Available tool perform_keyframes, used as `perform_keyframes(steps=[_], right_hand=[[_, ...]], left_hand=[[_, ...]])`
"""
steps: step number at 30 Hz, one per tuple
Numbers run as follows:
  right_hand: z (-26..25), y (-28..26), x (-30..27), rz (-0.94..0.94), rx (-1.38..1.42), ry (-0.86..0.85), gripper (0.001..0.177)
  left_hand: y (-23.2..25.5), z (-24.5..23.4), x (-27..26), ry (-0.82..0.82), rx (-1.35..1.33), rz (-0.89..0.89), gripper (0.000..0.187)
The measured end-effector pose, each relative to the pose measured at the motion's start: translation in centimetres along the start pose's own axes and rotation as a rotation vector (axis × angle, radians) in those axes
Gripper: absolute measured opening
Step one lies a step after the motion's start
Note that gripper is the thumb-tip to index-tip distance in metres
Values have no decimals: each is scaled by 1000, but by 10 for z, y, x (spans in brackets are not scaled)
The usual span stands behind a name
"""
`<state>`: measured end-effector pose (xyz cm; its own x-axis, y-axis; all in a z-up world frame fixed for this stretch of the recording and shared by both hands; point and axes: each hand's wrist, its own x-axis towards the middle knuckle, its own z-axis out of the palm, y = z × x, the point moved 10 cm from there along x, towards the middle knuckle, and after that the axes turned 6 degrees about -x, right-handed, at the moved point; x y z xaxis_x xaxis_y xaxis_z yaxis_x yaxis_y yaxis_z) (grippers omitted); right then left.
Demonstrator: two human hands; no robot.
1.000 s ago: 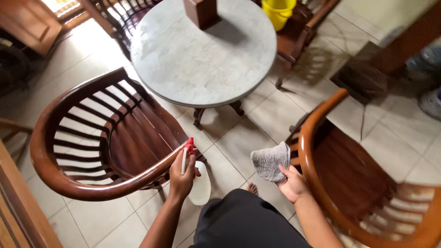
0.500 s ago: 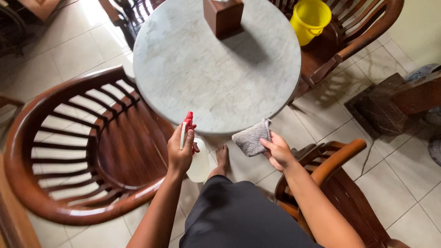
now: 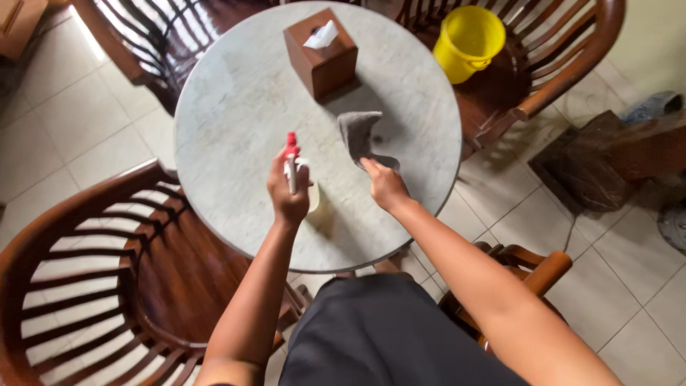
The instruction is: The person cleans a wooden chair by spraying a liquid from a bottle and wiping the seat and backrest with a cloth. The person moves the chair to access different sides and continues wiping the surfaces.
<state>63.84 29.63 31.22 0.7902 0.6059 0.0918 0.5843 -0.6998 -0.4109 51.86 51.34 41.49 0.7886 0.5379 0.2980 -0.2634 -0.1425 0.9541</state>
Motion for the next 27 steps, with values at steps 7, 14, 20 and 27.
perform_keyframes(steps=[7, 14, 20, 27], right_hand=[[112, 43, -48, 25, -77, -540, 90], [76, 49, -57, -117, 11, -335, 81], [44, 71, -175, 50, -4, -320, 67], [22, 119, -335, 561, 246, 52, 15]], left_hand=[[-4, -14, -16, 143, 250, 3, 41], [-14, -16, -59, -1, 644, 41, 84], [-118, -20, -152, 30, 295, -645, 108], [-174, 82, -220, -785, 261, -787, 61]])
